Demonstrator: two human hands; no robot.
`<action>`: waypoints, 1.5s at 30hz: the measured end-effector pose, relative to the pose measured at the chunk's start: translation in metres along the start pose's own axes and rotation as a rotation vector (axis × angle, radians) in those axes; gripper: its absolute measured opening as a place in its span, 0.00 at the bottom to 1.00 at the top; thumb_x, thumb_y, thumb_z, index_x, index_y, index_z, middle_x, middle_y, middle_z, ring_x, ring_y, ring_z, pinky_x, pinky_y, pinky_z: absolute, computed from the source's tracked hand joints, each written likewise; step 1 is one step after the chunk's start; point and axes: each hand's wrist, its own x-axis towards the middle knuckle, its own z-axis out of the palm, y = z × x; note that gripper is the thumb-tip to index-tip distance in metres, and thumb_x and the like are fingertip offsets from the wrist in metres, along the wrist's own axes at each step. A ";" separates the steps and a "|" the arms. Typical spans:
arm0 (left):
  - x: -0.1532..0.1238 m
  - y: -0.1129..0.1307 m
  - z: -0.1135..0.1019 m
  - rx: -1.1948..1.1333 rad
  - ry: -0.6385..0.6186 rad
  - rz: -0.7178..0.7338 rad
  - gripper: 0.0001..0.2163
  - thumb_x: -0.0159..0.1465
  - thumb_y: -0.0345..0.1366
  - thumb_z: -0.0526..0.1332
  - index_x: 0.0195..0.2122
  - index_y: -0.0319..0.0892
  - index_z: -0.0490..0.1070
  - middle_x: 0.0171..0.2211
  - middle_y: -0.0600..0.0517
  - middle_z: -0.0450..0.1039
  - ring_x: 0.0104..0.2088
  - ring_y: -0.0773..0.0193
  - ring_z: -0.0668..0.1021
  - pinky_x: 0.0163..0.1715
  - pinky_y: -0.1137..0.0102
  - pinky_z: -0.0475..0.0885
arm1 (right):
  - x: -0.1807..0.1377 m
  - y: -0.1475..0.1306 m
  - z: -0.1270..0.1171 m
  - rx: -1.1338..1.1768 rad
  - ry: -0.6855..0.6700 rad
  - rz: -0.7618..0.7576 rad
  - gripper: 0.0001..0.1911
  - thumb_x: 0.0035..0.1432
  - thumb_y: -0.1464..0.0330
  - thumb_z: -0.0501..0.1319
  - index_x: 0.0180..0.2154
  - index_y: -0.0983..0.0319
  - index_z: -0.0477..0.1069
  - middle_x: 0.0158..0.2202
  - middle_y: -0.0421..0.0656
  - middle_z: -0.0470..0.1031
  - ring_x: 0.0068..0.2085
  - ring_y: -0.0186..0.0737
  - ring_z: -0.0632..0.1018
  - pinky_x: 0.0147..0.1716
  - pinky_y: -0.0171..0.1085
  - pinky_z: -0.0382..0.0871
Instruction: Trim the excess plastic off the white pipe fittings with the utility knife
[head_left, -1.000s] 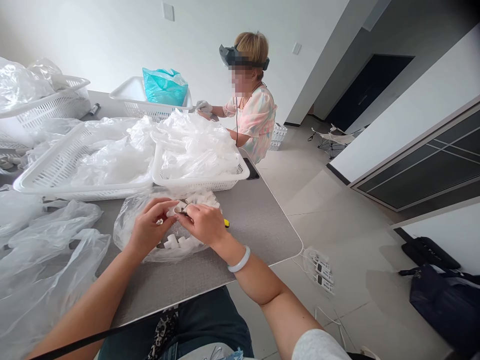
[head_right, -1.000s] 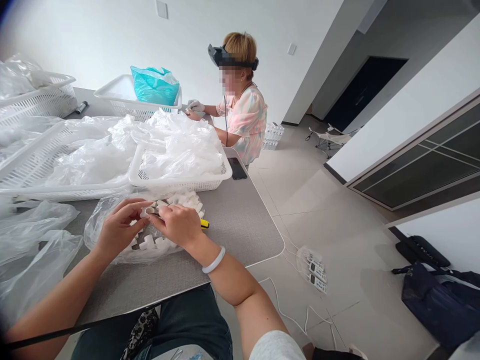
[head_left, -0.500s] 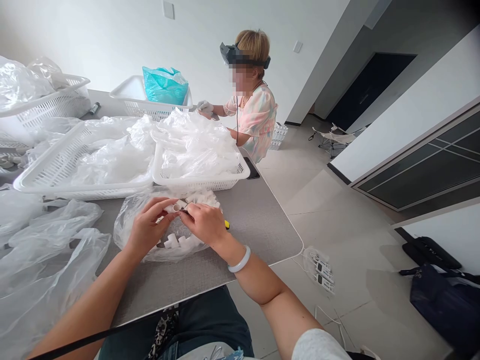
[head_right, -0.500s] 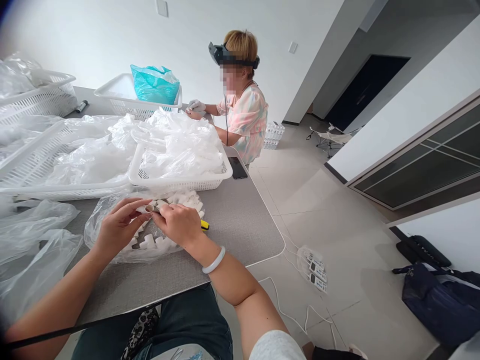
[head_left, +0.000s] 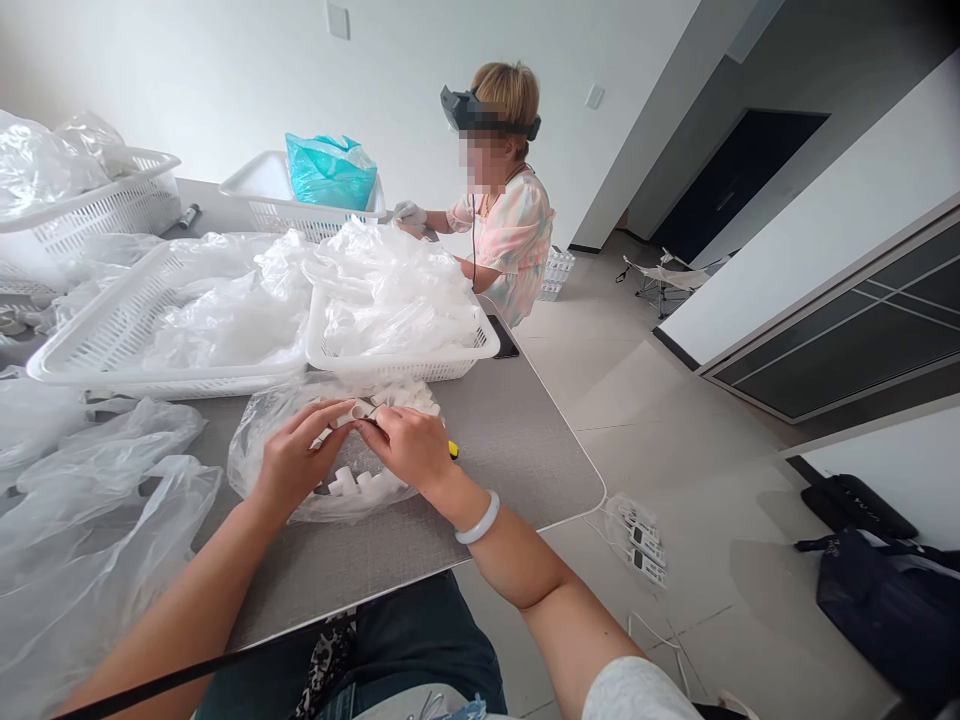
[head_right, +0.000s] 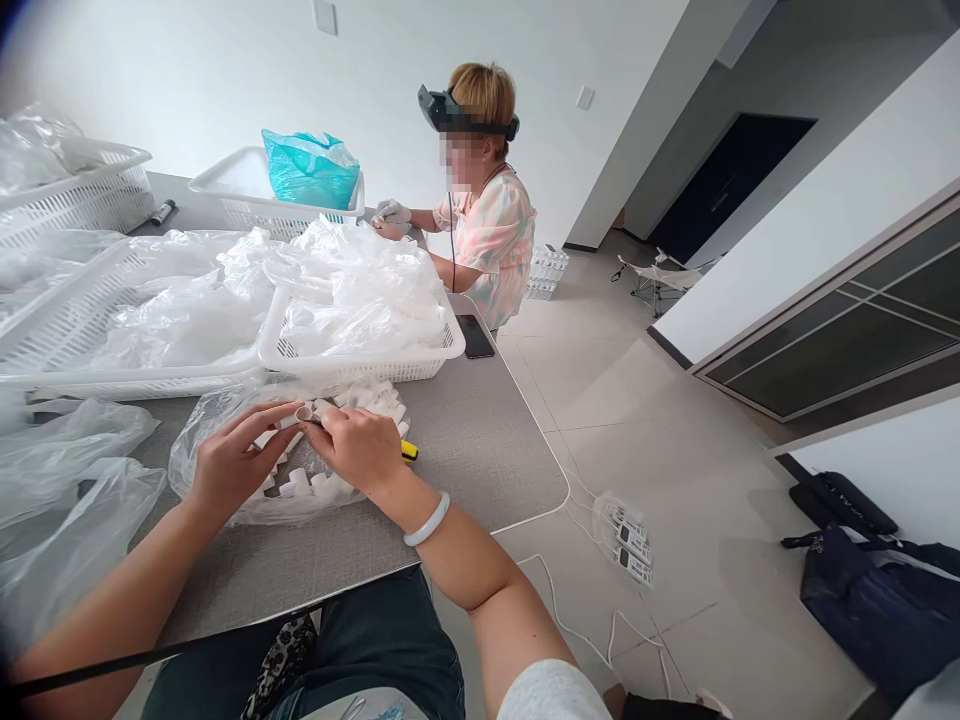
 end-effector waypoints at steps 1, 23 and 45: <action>-0.001 -0.001 0.000 0.009 0.005 0.003 0.11 0.74 0.44 0.60 0.47 0.50 0.83 0.44 0.49 0.86 0.30 0.63 0.83 0.23 0.72 0.75 | 0.000 0.000 0.000 0.005 0.001 0.010 0.30 0.79 0.49 0.49 0.34 0.61 0.74 0.25 0.42 0.75 0.28 0.34 0.75 0.23 0.32 0.53; 0.001 -0.012 0.001 0.027 0.025 0.201 0.14 0.75 0.38 0.62 0.59 0.56 0.79 0.48 0.51 0.84 0.44 0.57 0.87 0.45 0.66 0.83 | 0.000 0.001 -0.003 0.025 0.016 0.035 0.27 0.78 0.50 0.52 0.33 0.61 0.73 0.25 0.40 0.73 0.27 0.34 0.74 0.23 0.32 0.53; 0.000 -0.002 -0.001 0.011 0.052 0.043 0.07 0.73 0.43 0.64 0.47 0.55 0.81 0.44 0.49 0.84 0.44 0.53 0.86 0.49 0.57 0.84 | -0.001 -0.008 -0.011 0.010 -0.030 0.074 0.30 0.78 0.49 0.50 0.33 0.61 0.74 0.24 0.40 0.73 0.27 0.34 0.74 0.24 0.32 0.54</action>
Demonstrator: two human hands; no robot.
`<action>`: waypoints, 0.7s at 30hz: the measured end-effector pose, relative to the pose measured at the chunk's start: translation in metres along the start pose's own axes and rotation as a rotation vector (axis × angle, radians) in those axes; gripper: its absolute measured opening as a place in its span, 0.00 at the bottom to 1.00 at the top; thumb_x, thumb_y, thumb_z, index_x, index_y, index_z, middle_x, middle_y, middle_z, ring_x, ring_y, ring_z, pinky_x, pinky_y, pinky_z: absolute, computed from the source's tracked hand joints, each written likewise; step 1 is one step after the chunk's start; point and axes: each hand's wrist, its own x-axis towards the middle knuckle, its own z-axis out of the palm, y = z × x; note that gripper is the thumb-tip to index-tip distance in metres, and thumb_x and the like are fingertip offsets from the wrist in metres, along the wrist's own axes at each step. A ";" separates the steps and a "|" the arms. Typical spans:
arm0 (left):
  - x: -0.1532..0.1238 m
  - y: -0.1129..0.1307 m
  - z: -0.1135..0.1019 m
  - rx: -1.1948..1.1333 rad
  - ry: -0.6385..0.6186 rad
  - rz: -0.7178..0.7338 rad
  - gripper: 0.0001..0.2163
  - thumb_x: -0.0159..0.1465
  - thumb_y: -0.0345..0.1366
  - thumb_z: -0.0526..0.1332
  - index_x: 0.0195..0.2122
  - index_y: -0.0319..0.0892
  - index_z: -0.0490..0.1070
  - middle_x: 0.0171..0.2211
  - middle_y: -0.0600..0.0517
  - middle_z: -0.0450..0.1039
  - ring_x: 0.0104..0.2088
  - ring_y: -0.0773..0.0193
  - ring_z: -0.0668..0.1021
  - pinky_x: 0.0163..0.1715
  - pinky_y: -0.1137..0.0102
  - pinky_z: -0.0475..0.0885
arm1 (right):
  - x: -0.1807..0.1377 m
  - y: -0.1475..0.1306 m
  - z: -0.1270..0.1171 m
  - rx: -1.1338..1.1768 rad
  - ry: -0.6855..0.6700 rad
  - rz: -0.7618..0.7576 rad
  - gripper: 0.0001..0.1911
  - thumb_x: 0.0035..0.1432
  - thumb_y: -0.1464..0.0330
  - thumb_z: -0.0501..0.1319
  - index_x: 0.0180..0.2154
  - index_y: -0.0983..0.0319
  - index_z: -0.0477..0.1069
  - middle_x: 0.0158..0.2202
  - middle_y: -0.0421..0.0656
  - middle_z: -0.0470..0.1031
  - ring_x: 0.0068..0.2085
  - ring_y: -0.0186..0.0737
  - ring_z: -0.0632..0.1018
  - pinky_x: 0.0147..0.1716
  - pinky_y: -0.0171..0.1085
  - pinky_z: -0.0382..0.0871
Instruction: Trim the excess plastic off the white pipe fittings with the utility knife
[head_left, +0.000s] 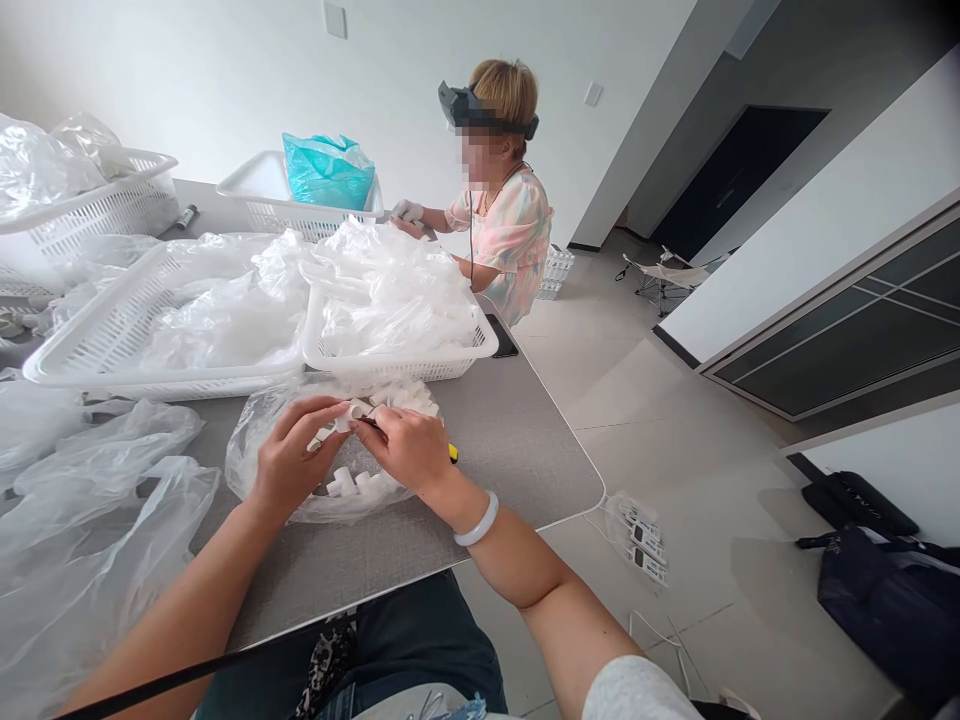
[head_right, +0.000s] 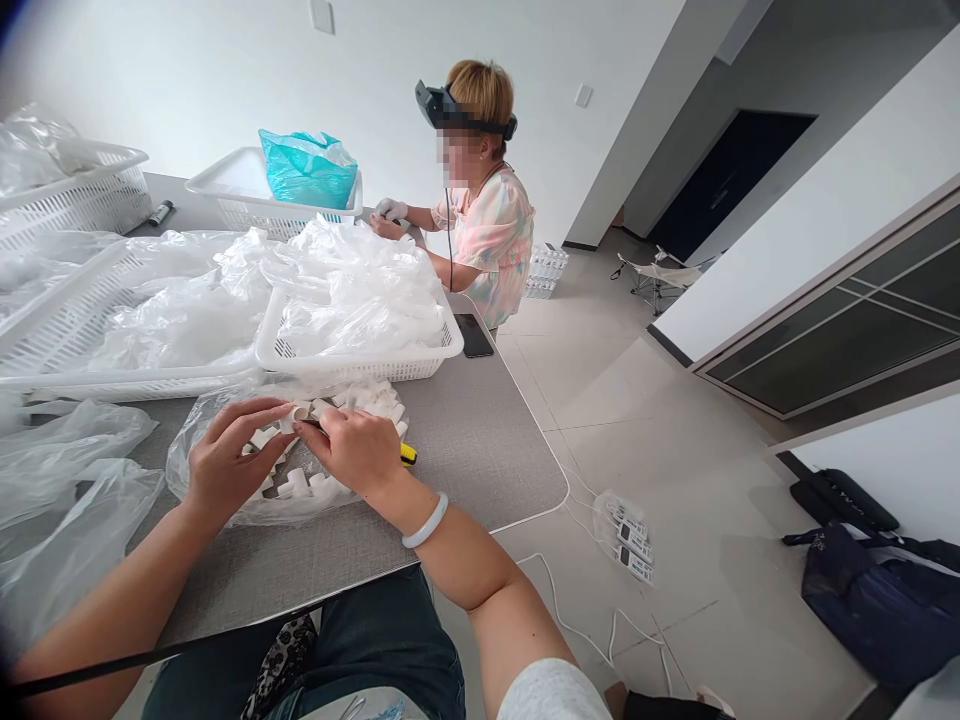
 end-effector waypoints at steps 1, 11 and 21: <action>0.000 0.000 0.000 -0.003 0.007 0.002 0.07 0.73 0.43 0.64 0.47 0.54 0.81 0.44 0.49 0.84 0.44 0.53 0.86 0.49 0.58 0.84 | 0.000 0.000 0.000 -0.002 0.007 0.006 0.30 0.78 0.48 0.51 0.33 0.61 0.75 0.24 0.40 0.73 0.27 0.34 0.74 0.24 0.32 0.53; 0.000 0.001 0.001 0.000 0.039 0.058 0.06 0.73 0.42 0.63 0.47 0.50 0.79 0.44 0.48 0.84 0.44 0.55 0.86 0.46 0.62 0.83 | -0.001 0.002 0.005 0.018 0.039 -0.020 0.31 0.78 0.48 0.49 0.32 0.61 0.74 0.24 0.40 0.73 0.25 0.33 0.72 0.23 0.33 0.53; -0.002 0.005 0.001 -0.122 -0.114 -0.113 0.12 0.72 0.48 0.61 0.49 0.49 0.79 0.47 0.47 0.83 0.36 0.59 0.83 0.32 0.67 0.79 | 0.000 0.003 0.003 0.008 0.022 -0.019 0.27 0.78 0.50 0.52 0.33 0.61 0.75 0.25 0.41 0.76 0.29 0.36 0.77 0.24 0.33 0.54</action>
